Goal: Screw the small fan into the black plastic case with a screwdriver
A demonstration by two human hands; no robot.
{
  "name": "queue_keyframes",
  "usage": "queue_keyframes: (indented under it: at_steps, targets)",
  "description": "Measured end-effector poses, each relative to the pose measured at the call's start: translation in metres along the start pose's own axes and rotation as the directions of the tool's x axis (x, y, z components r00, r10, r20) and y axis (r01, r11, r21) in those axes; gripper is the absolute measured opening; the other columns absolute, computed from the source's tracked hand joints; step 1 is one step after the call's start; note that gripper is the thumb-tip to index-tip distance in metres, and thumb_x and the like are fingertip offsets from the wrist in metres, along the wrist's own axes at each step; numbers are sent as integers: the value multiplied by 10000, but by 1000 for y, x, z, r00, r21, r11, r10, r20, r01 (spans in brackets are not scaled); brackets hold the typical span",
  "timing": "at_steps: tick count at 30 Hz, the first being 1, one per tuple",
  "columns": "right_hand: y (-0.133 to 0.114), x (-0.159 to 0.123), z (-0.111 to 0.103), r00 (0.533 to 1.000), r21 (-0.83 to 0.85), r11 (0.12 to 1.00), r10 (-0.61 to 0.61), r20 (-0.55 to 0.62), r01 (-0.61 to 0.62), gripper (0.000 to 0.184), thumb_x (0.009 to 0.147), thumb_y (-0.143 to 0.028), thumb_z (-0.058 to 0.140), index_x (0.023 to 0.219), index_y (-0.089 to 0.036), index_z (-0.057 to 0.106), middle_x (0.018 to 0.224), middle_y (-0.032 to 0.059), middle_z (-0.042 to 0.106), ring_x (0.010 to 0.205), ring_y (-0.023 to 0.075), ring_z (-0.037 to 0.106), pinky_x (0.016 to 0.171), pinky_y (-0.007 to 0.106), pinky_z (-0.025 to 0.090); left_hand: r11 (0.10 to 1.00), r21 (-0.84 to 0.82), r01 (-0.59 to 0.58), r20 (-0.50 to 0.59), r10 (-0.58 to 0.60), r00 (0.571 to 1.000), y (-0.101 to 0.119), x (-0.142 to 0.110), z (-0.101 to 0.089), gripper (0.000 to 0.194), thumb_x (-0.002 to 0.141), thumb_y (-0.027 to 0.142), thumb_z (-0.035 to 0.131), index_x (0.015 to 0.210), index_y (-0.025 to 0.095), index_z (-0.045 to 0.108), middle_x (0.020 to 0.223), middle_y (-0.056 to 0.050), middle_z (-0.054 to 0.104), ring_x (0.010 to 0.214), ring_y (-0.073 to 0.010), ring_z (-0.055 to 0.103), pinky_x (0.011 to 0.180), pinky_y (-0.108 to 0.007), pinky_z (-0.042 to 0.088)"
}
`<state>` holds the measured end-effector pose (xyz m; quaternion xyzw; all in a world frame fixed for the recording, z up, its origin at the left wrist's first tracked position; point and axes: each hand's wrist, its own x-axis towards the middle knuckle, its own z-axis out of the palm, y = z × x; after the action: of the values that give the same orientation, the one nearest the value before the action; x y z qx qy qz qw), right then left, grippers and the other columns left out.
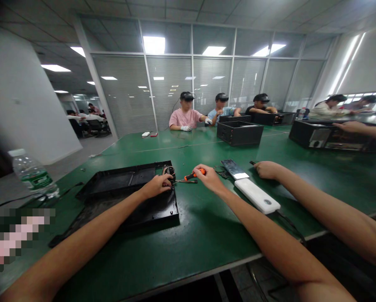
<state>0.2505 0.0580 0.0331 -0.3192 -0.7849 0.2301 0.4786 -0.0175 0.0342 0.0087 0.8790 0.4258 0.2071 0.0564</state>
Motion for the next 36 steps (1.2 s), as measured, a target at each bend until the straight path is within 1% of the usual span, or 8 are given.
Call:
queue_keyframes:
  at_steps: [2, 7, 10, 15, 26, 30, 32, 36]
  targets:
    - [-1, -2, 9, 999, -51, 998, -33, 27, 34, 264, 800, -377, 453, 791, -155, 595, 735, 10, 587, 665, 117, 512, 619, 219, 375, 1000, -24, 13, -15, -13, 1000, -2, 0, 2, 409, 772, 208, 577, 1148, 170, 420, 896, -26, 657, 831, -136, 607, 811, -267, 412]
    - [1, -1, 20, 996, -144, 988, -38, 80, 50, 256, 804, -350, 432, 792, -154, 597, 700, 4, 594, 633, 121, 516, 583, 213, 361, 999, -35, -9, -24, 8, 1000, -4, 0, 3, 418, 775, 210, 571, 1165, 162, 428, 873, -19, 650, 784, -121, 604, 801, -252, 421]
    - [3, 0, 20, 996, -177, 983, -40, 76, 53, 265, 808, -358, 428, 798, -156, 598, 706, 4, 601, 630, 121, 522, 581, 213, 358, 1000, -5, -12, -22, 12, 1000, -4, 1, 3, 380, 777, 211, 574, 1138, 159, 469, 855, -15, 648, 767, -119, 598, 785, -243, 422]
    - [0, 0, 19, 996, -216, 975, -39, 86, 57, 257, 806, -350, 432, 788, -159, 604, 703, 6, 614, 615, 118, 528, 584, 216, 356, 990, 128, -50, 10, 50, 999, -3, 3, 0, 174, 807, 245, 548, 945, 175, 626, 904, -42, 651, 862, -151, 585, 825, -262, 400]
    - [-7, -1, 17, 990, -314, 943, -70, 124, 107, 243, 813, -325, 431, 811, -158, 607, 725, 10, 624, 639, 115, 540, 595, 205, 341, 984, 144, -103, 32, 99, 995, -6, 3, -1, 187, 812, 248, 548, 950, 182, 655, 931, -42, 662, 887, -143, 581, 846, -239, 389]
    - [-23, 3, 13, 985, -476, 872, -37, 166, 113, 309, 855, -397, 381, 837, -165, 585, 723, 26, 622, 648, 134, 549, 590, 215, 324, 992, 100, -75, 12, 75, 997, -4, 3, -1, 186, 799, 235, 560, 957, 177, 640, 910, -35, 660, 858, -140, 588, 824, -234, 397]
    - [-39, 12, 11, 977, -553, 821, -24, 214, 141, 351, 878, -431, 334, 928, -159, 550, 751, 43, 626, 667, 154, 559, 595, 226, 321, 997, 69, -39, -6, 39, 999, -1, 2, -1, 227, 785, 226, 575, 1003, 174, 608, 884, -27, 657, 815, -136, 593, 788, -229, 408]
    - [-72, 37, 13, 913, -567, 779, -14, 409, 266, 368, 916, -399, 260, 1156, -151, 386, 902, 76, 632, 761, 171, 584, 638, 232, 342, 999, 42, -6, -17, 7, 1000, 1, 1, -1, 302, 773, 200, 580, 1072, 176, 542, 833, -7, 642, 774, -134, 587, 743, -231, 413]
